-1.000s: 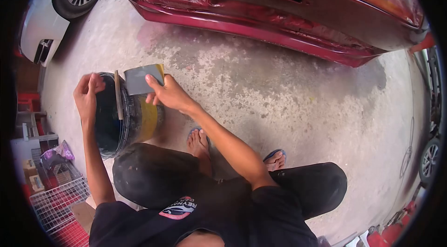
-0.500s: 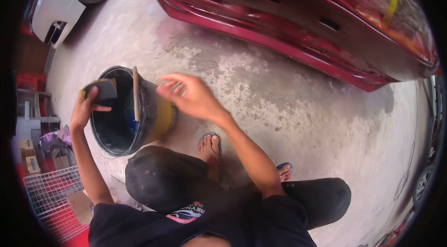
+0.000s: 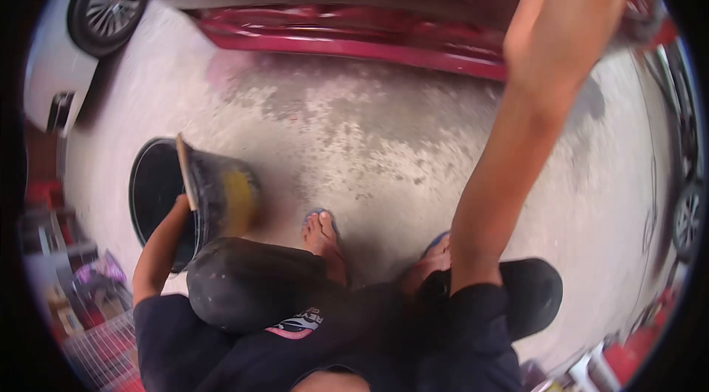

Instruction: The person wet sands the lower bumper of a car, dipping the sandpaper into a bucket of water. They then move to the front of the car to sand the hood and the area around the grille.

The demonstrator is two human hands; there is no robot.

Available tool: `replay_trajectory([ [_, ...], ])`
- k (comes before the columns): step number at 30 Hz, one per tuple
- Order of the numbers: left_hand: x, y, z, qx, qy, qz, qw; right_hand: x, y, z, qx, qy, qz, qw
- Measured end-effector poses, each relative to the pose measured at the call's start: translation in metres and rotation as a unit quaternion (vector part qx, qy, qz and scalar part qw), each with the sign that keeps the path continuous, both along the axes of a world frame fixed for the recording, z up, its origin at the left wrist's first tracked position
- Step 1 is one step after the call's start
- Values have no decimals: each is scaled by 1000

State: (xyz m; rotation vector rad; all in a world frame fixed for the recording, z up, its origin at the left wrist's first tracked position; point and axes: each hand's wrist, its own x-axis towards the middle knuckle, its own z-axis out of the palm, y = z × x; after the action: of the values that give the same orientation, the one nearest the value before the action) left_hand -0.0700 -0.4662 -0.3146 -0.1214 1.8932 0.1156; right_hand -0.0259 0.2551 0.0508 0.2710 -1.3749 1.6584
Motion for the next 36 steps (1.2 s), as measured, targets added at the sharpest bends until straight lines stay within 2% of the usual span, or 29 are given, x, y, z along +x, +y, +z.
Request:
replay_trajectory([
  [1,-9,5,36,-10,2,6,1000,3,32,20,27,23,-25,999],
  [3,-35,19,137,-44,55,-3,998,12,69,52,85,24,-86,992],
  [4,-54,18,188,-92,147,-60,983,15,82,61,115,17,-112,987],
  [5,-54,71,270,-28,146,-17,989,16,92,68,142,2,-132,981],
  [6,-52,77,307,33,246,57,967,15,100,72,171,-18,-150,974],
  [7,-52,88,328,98,335,30,937,13,105,74,198,-38,-164,966],
  [8,-49,139,345,88,405,-128,901,11,108,72,224,-61,-175,957],
  [9,-42,225,365,79,339,-192,918,7,109,70,250,-84,-185,947],
  [10,-32,275,345,190,335,-114,916,4,109,69,276,-103,-189,937],
  [11,-31,316,311,261,348,-209,876,1,109,65,300,-119,-193,927],
  [13,-29,397,243,391,383,-388,741,-4,107,59,343,-143,-196,908],
  [14,-24,439,212,385,375,-411,737,-5,106,57,361,-150,-199,899],
  [15,-22,476,196,411,305,-417,751,-4,104,56,379,-155,-204,889],
  [17,-35,524,155,422,416,-531,605,3,107,52,405,-160,-210,875],
  [20,-94,545,67,444,535,-611,378,45,131,31,427,-141,-218,866],
  [21,-112,526,44,399,516,-614,445,72,123,24,392,-320,-288,813],
  [23,-140,484,58,355,520,-660,410,143,191,-24,426,-372,-376,734],
  [24,-151,462,63,331,511,-673,421,186,222,-49,425,-408,-409,697],
  [25,-155,449,67,304,502,-683,434,226,228,-61,367,-483,-406,683],
  [27,-147,454,79,239,454,-701,495,278,221,-78,289,-535,-413,678],
  [29,-137,477,77,195,417,-711,531,268,216,-87,249,-525,-389,715],
  [31,-117,530,69,297,446,-680,502,229,185,-89,222,-512,-374,740],
  [32,-105,562,63,355,462,-652,486,199,168,-90,227,-507,-341,758],
  [33,-90,592,59,342,492,-654,461,175,153,-95,186,-499,-268,803],
  [34,-87,599,58,341,498,-655,455,160,139,-98,208,-528,-216,795],
  [36,-87,609,57,332,514,-662,433,161,115,-97,269,-573,-193,750],
])
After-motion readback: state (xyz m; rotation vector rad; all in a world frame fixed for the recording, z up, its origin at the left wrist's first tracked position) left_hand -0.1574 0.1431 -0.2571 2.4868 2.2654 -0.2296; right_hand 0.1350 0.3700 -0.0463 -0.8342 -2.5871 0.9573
